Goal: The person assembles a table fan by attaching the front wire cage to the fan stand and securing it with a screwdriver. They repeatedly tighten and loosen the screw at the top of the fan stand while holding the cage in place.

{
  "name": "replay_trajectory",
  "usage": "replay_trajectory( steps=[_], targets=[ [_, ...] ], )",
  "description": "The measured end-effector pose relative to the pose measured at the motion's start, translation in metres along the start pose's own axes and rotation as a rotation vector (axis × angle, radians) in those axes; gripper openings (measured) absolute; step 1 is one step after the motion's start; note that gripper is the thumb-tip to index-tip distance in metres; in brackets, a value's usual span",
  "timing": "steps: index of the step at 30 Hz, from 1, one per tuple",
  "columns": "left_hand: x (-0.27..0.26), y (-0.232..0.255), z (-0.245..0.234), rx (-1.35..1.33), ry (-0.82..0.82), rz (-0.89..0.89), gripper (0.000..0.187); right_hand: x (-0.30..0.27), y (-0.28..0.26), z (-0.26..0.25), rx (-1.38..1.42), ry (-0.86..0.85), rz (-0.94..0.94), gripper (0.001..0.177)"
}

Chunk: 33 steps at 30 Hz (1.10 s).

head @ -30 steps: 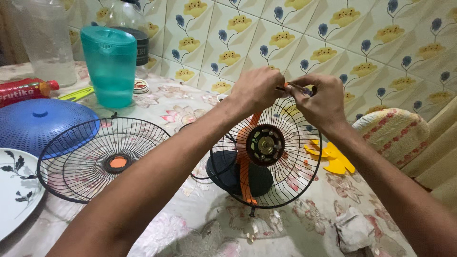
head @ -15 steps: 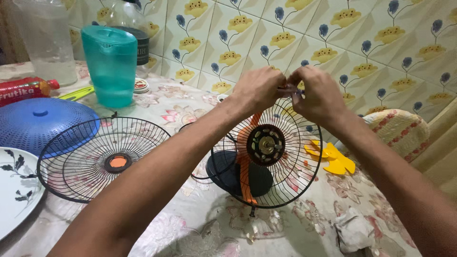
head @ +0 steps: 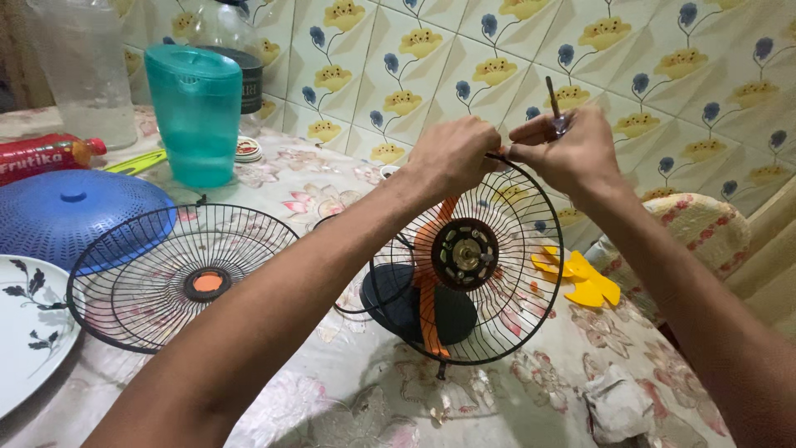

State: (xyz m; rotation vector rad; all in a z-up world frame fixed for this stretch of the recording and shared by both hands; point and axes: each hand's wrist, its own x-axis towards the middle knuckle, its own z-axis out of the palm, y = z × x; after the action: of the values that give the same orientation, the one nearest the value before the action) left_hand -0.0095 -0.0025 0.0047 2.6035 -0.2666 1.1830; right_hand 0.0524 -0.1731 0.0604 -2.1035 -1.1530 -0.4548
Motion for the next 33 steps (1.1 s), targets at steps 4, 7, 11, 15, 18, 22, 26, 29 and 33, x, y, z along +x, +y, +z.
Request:
replay_trajectory(
  steps=[4,7,11,15,18,22,26,29,33],
  targets=[
    [0.002,-0.001,0.001,0.008,-0.048,-0.037,0.026,-0.002,-0.001,-0.002,-0.159,-0.028,-0.129,0.023],
    [0.003,0.0,0.002,-0.01,-0.083,-0.051,0.022,-0.007,-0.003,0.0,-0.212,-0.009,-0.223,0.021],
    [0.003,-0.001,0.0,0.006,-0.069,-0.044,0.022,-0.011,-0.004,0.002,-0.302,-0.065,0.025,0.022],
    [0.0,0.001,0.0,0.018,-0.05,-0.024,0.027,-0.009,0.006,0.003,-0.241,0.005,-0.253,0.019],
    [-0.005,-0.001,-0.001,-0.025,0.105,0.055,0.027,-0.005,0.012,0.005,-0.215,0.053,-0.181,0.022],
    [-0.005,-0.002,-0.002,-0.031,0.017,-0.005,0.021,-0.009,0.014,0.009,-0.345,0.061,-0.042,0.018],
    [-0.003,-0.001,0.001,-0.018,-0.001,-0.017,0.019,-0.027,0.008,0.013,-0.54,0.186,-0.478,0.015],
    [-0.004,-0.002,0.002,-0.036,0.034,0.017,0.019,-0.037,0.001,0.017,-0.613,0.233,-0.481,0.006],
    [-0.007,-0.004,0.003,-0.028,0.124,0.089,0.021,-0.041,-0.004,0.023,-0.745,0.218,-0.435,0.005]
  ],
)
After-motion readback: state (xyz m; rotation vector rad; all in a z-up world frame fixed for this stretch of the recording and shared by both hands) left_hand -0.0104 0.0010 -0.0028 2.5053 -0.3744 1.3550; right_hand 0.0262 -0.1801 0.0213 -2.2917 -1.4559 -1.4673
